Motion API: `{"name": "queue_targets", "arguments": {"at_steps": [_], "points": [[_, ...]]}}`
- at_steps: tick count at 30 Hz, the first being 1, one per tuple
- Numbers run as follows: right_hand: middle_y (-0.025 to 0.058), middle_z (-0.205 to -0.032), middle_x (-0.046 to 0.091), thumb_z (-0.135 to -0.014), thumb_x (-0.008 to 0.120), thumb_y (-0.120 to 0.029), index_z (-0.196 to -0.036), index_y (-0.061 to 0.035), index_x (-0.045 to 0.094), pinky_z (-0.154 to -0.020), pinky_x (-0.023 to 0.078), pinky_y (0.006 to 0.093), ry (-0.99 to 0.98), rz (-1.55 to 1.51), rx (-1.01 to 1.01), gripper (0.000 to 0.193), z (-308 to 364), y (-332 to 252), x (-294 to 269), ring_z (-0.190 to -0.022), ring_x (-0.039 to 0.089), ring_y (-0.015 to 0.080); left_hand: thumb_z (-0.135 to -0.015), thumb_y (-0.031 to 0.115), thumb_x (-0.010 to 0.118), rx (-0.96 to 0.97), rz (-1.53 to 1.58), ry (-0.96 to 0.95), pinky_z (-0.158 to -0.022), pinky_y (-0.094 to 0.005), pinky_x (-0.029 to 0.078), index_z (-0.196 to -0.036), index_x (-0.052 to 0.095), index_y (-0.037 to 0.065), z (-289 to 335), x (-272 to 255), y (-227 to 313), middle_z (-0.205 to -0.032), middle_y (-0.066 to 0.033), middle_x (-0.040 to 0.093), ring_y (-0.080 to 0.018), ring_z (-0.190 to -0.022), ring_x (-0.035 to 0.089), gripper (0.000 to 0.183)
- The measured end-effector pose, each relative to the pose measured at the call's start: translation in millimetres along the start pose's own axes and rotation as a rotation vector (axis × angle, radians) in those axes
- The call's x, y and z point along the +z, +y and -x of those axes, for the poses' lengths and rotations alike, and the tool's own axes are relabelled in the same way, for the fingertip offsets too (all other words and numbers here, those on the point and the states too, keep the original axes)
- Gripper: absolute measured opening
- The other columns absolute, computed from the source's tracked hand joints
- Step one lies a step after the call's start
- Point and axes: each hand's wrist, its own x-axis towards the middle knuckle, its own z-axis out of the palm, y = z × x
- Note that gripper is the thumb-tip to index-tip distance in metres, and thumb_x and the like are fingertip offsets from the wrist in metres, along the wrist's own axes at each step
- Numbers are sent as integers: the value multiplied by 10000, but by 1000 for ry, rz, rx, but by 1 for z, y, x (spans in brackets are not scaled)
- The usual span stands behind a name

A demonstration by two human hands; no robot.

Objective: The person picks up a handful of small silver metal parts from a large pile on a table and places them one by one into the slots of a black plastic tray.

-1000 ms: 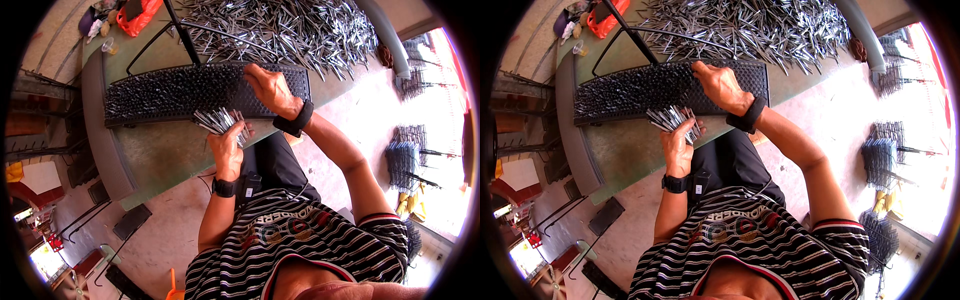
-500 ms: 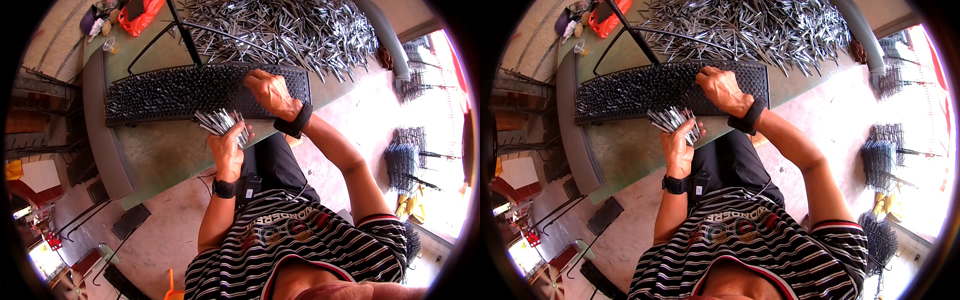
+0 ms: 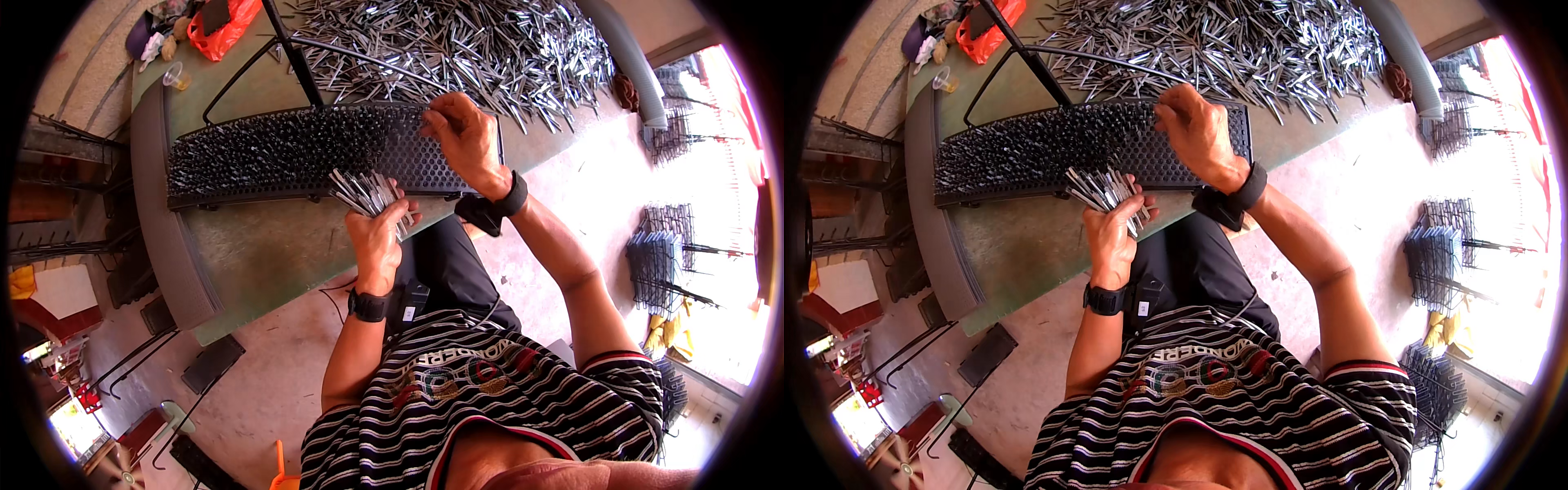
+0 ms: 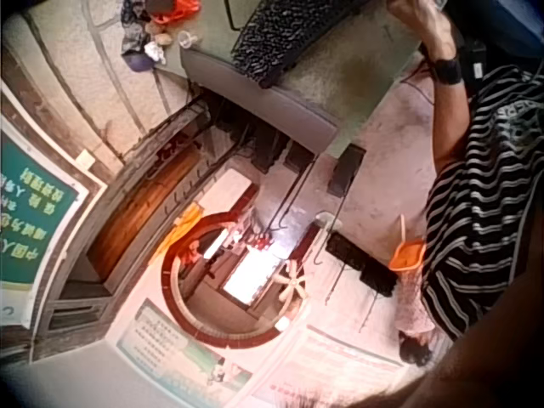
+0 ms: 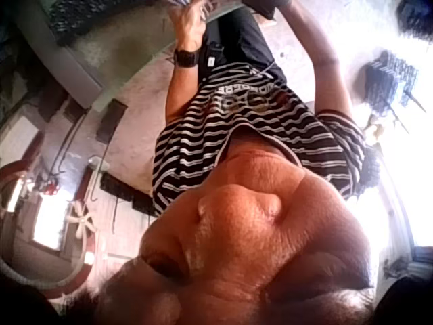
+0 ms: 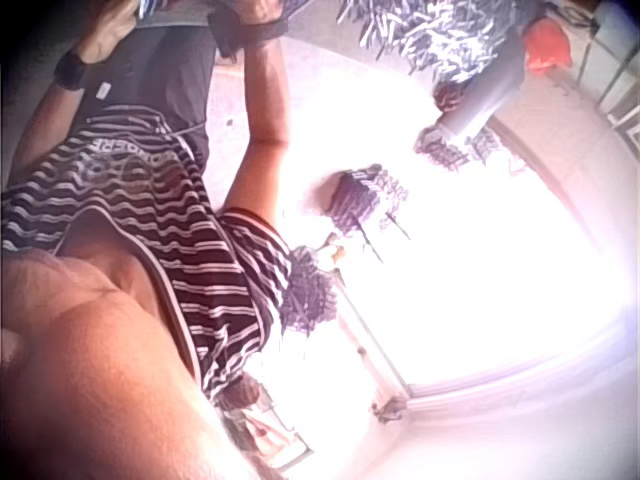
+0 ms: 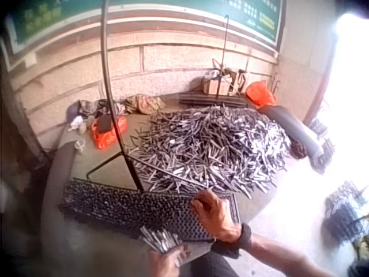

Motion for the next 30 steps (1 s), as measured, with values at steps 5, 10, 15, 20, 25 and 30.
{"name": "queue_targets", "arguments": {"at_steps": [5,10,15,20,25,30], "points": [[140,-690,634,-864,554,-46,-898,-9,526,-562,511,298,-53,119,-95,57,-9,19,4,-665,676,221,-746,-81,618,46,23,-23,-539,-332,552,-997,576,-30,5,-1,4,-912,-97,617,-197,-643,622,260],[128,-723,630,-835,571,-29,-882,-16,554,-555,492,310,-180,373,-239,51,-13,34,3,-662,654,260,-746,-70,632,23,2,-5,-543,-328,551,-986,582,-29,6,-2,6,-885,-94,620,-199,-642,620,249],[157,-727,611,-804,598,-55,-861,-19,573,-537,464,360,-246,585,-360,73,-11,14,1,-632,602,337,-747,-67,641,4,15,30,-540,-330,548,-940,599,-21,5,-4,5,-833,-91,624,-203,-640,621,203],[161,-674,603,-810,603,-70,-863,-16,609,-519,455,358,-250,494,-158,76,2,5,-1,-568,595,308,-745,-68,643,-8,32,27,-537,-341,549,-922,601,-14,2,-5,5,-809,-89,625,-209,-635,622,190],[166,-675,607,-817,612,-99,-899,-4,621,-516,457,349,-42,424,-210,126,-3,13,-4,-557,604,279,-736,-73,646,-4,37,36,-526,-347,550,-895,596,-7,4,-2,5,-793,-93,625,-217,-613,625,179],[159,-773,633,-813,637,-144,-952,-6,616,-531,472,340,-199,590,-322,197,-5,24,-7,-592,620,263,-735,-77,642,-14,41,52,-510,-341,541,-883,590,2,2,-2,4,-781,-94,623,-217,-607,626,175]]}}
